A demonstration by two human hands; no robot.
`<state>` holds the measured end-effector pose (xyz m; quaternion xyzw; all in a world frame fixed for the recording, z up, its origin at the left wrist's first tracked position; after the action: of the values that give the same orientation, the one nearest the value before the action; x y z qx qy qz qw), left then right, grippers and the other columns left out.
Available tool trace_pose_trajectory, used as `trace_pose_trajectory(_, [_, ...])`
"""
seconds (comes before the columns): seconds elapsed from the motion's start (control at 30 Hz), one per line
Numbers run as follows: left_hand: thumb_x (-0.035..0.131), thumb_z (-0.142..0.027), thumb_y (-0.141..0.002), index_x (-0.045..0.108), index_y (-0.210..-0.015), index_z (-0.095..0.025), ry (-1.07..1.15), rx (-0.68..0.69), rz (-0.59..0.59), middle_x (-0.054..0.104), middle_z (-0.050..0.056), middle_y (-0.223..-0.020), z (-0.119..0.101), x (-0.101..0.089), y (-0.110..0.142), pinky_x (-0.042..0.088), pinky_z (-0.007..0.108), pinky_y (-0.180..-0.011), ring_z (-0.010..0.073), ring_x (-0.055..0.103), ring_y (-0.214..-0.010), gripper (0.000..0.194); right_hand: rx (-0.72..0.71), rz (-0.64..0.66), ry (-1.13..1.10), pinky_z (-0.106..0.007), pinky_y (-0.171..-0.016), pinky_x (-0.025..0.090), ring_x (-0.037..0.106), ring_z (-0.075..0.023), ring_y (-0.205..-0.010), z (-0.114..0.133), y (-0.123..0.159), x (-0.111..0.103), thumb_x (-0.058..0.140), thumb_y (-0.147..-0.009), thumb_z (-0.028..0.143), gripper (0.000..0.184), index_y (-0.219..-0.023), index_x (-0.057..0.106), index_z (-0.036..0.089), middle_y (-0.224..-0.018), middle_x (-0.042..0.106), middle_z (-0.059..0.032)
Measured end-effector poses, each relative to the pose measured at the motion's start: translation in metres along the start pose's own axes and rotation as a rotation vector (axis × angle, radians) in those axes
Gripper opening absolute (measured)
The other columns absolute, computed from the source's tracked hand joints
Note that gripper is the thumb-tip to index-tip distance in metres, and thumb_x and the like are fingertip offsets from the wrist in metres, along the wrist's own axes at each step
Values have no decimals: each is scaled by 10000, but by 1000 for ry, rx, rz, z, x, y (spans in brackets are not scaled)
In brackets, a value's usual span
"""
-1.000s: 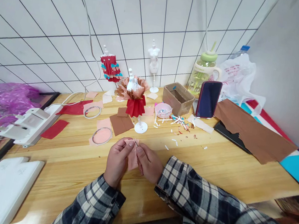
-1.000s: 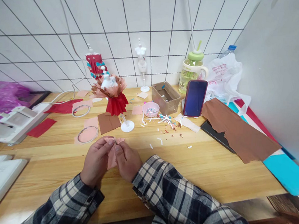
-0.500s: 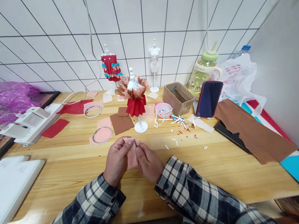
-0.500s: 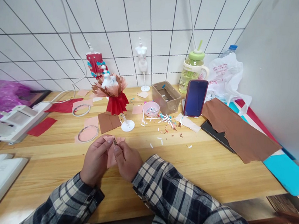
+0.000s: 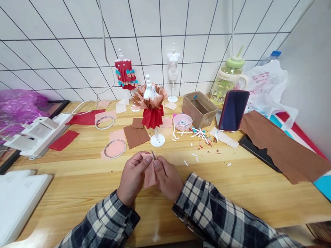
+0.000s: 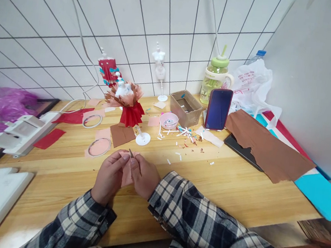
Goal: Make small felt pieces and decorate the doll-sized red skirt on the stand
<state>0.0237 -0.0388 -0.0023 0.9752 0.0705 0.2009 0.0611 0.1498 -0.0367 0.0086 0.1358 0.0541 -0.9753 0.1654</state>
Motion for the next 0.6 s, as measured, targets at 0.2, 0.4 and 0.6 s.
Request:
trace_pose_trajectory(0.2, [760, -277, -728, 656, -802, -163, 7, 2, -14, 652, -15, -762, -1, 2, 0, 469, 226, -691, 106, 599, -684, 171, 25, 56, -133, -238, -506, 345, 443, -109, -443, -2, 0, 0, 275, -992, 498, 402, -737, 428, 227, -496, 446, 61])
trace_pose_trajectory(0.4, [742, -278, -756, 645, -815, -172, 30, -7, -8, 660, -21, -766, -3, 1, 1, 470, 223, -675, 104, 603, -674, 156, 121, 126, -394, -218, -344, 349, 363, -97, -322, -6, 1, 8, 303, -912, 680, 493, -731, 420, 237, -414, 394, 87])
trace_pose_trajectory(0.6, [711, -268, -790, 636, -796, -170, 38, -26, 51, 649, -19, -738, -4, 1, 1, 460, 231, -707, 103, 591, -671, 123, 163, 113, -491, -214, -305, 393, 313, -83, -303, -7, 0, 9, 365, -858, 733, 523, -708, 422, 236, -396, 374, 97])
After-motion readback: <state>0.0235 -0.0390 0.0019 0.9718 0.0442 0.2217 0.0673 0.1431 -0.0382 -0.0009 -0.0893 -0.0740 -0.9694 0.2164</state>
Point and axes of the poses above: each hand's wrist, its own y-axis away from the middle knuckle, its own x-axis out of the palm, z = x × y, the point moved 2 cm from there along -y, towards the middle knuckle
